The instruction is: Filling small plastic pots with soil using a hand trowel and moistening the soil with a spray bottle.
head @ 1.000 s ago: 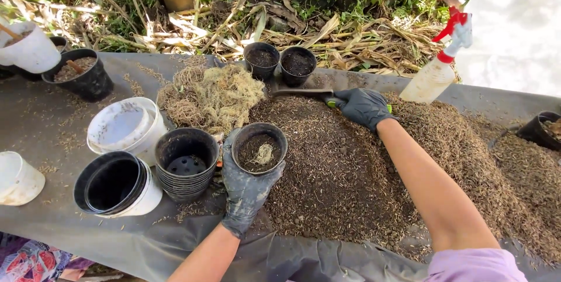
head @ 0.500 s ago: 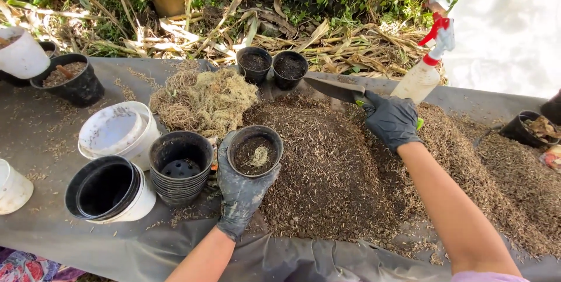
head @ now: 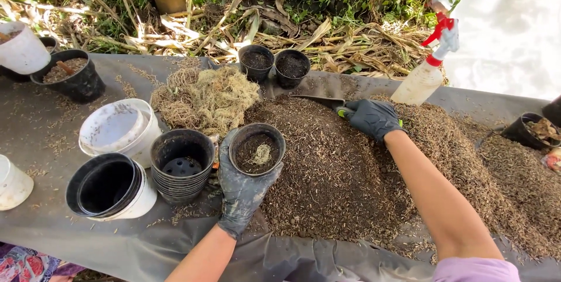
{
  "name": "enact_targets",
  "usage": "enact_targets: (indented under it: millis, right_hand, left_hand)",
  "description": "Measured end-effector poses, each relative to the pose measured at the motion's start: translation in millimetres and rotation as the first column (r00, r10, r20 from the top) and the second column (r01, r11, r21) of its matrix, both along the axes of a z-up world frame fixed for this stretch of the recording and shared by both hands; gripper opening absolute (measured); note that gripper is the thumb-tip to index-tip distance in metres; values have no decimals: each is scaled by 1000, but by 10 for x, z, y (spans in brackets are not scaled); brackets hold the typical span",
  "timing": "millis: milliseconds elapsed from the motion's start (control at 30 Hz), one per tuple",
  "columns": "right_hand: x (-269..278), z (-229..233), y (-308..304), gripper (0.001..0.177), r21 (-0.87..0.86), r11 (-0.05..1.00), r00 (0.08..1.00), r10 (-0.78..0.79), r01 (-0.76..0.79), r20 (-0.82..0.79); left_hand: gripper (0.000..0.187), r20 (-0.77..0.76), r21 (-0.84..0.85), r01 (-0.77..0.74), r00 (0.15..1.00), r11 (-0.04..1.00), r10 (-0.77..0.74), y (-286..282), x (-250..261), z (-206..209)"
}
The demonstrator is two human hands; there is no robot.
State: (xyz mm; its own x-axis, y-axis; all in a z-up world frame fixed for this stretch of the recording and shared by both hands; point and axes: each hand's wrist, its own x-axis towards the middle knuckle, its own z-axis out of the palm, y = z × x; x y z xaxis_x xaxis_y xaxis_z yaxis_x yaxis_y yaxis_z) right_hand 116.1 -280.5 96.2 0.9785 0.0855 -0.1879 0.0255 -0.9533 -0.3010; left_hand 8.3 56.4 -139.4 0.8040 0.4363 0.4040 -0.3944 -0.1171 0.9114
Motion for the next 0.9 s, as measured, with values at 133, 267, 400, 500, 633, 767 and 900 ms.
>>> enact_targets:
  millis: [133,267,400,500,633,767,900]
  right_hand:
    - [149,-273,-102,51,25,1000,1000,6,-7,17]
    - [39,-253,-208,44,69,998,996,-3,-4,93]
    - [-104,-253,-267,40,-12,999,964,38,-36,264]
    - [-350,-235,-332,37,-12,995,890,94,-99,447]
    - [-762,-126,-355,39,-106,985,784,172,-136,597]
    - [-1115,-301,-270,31,-276,959,634,253,-65,731]
    - [-1331,-647,-324,45,-407,910,814,294,-79,501]
  left_hand:
    - [116,9,8,-13,1000,1000,13,50,-82,23]
    - [115,5,13,-15,1000,1000,15,34,-166,-7]
    - [114,2,15,-4,1000,1000,4,-9,-173,-93]
    - [114,17,18,4,1000,1000,-4,-34,-89,-103]
    - [113,22,22,10,1000,1000,-10,-89,-7,-187]
    - [112,29,28,16,999,999,-17,-419,157,507]
    - [111,32,34,22,999,999,-23,-704,114,1106]
